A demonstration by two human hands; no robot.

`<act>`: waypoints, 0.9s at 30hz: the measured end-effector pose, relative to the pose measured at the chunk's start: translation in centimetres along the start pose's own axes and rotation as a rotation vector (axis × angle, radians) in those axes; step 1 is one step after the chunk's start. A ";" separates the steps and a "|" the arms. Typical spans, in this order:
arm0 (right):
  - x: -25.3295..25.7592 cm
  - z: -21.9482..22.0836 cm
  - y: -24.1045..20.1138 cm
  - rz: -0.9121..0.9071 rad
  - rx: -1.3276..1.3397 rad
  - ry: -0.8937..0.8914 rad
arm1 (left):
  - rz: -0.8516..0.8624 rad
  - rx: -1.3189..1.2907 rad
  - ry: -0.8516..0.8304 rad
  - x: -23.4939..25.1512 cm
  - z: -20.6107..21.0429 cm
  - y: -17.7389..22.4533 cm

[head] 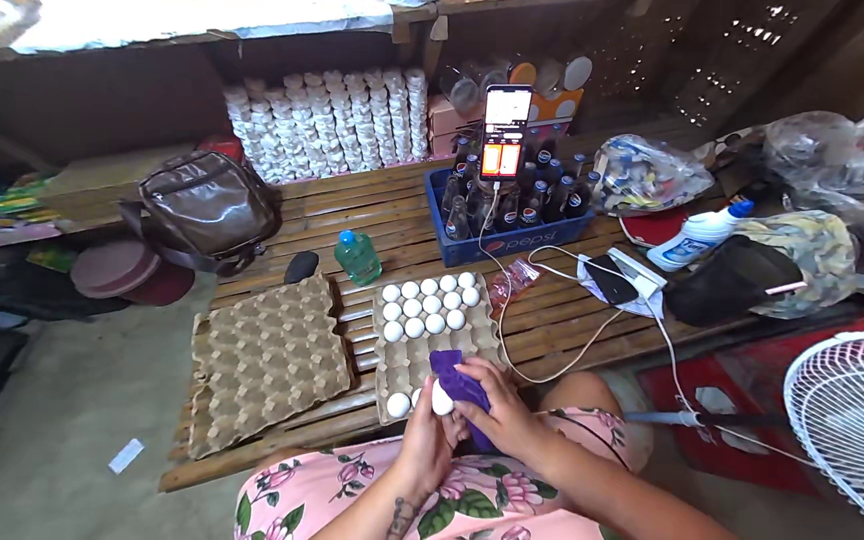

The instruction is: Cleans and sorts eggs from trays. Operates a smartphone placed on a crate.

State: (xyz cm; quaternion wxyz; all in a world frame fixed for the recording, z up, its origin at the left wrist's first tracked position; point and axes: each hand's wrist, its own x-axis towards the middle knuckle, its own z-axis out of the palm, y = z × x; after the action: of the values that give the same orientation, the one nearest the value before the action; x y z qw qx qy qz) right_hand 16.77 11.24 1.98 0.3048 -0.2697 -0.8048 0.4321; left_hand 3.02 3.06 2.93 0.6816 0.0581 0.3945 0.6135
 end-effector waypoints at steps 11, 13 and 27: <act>1.1 -0.7 -0.3 0.087 0.076 -0.011 | 0.006 0.274 -0.103 -0.2 -0.7 -1.2; 1.0 -0.6 -0.2 0.079 0.077 0.008 | 0.043 0.211 -0.094 -0.3 -0.5 -1.0; 0.6 -0.4 -0.4 -0.049 -0.092 -0.021 | 0.019 0.304 -0.114 -0.3 -1.0 -1.7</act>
State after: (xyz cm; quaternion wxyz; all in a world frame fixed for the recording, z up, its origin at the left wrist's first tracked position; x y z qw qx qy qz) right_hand 16.56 11.71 2.69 0.2941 -0.2592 -0.8332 0.3900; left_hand 3.78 1.99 1.43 0.6803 0.1990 0.4427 0.5491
